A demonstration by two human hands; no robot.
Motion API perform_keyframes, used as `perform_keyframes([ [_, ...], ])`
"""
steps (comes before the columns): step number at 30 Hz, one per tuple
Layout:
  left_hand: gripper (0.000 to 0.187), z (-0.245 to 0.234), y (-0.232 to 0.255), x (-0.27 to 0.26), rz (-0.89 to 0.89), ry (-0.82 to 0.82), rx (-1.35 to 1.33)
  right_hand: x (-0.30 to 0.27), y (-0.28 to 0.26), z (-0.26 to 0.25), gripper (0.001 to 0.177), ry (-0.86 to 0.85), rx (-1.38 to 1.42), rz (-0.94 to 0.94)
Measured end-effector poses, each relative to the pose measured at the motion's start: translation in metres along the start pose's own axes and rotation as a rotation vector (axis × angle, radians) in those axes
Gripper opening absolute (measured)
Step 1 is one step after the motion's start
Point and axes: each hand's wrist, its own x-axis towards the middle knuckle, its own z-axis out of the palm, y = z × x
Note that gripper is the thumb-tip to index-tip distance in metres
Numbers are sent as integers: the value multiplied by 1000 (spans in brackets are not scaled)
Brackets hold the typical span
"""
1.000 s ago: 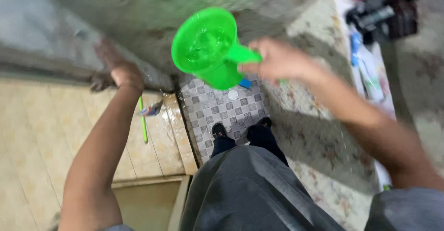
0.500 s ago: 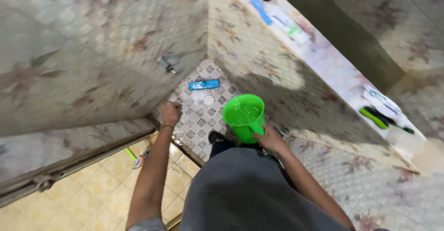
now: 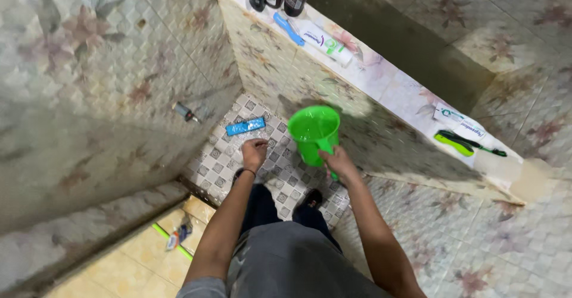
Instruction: The person scrubs a tiled bathroom floor using a blue sponge and a green scoop. They repeatedly pour water from the scoop onto the floor and scrub the surface, moving around the small area to cover different sections.
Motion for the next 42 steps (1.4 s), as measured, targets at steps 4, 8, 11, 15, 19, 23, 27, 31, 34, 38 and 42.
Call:
perform_keyframes([
  [4, 11, -22, -6, 49, 32, -109, -74, 3, -45, 25, 26, 98, 89, -32],
  [8, 10, -54, -7, 103, 97, -181, -62, -9, -52, 63, 27, 225, 379, 23],
  [11, 9, -83, -5, 120, 12, -179, 9, -26, -28, 91, 28, 316, 565, 8],
  [15, 6, -115, 1, 124, 143, -273, 53, -66, 35, 108, 24, 367, 795, 63],
  [19, 7, -151, 11, 99, 123, -289, 98, -103, 112, 116, 18, 502, 888, 219],
  [23, 3, -196, 24, 58, 146, -296, 156, -128, 176, 125, 7, 608, 843, 176],
  [27, 12, -233, 39, 29, 19, -333, 429, -133, 188, 111, 6, 640, 777, 96],
  [31, 13, -248, 50, 12, -107, -367, 265, -131, 142, 90, 14, 619, 621, 129],
  [34, 13, -247, 53, 6, -169, -364, 485, -137, 87, 83, 34, 619, 571, 58],
  [38, 10, -232, 47, 13, -24, -366, 279, -137, 24, 84, 43, 652, 637, -30],
  [42, 9, -212, 49, 25, 78, -395, 293, -135, 15, 84, 35, 692, 773, -60],
])
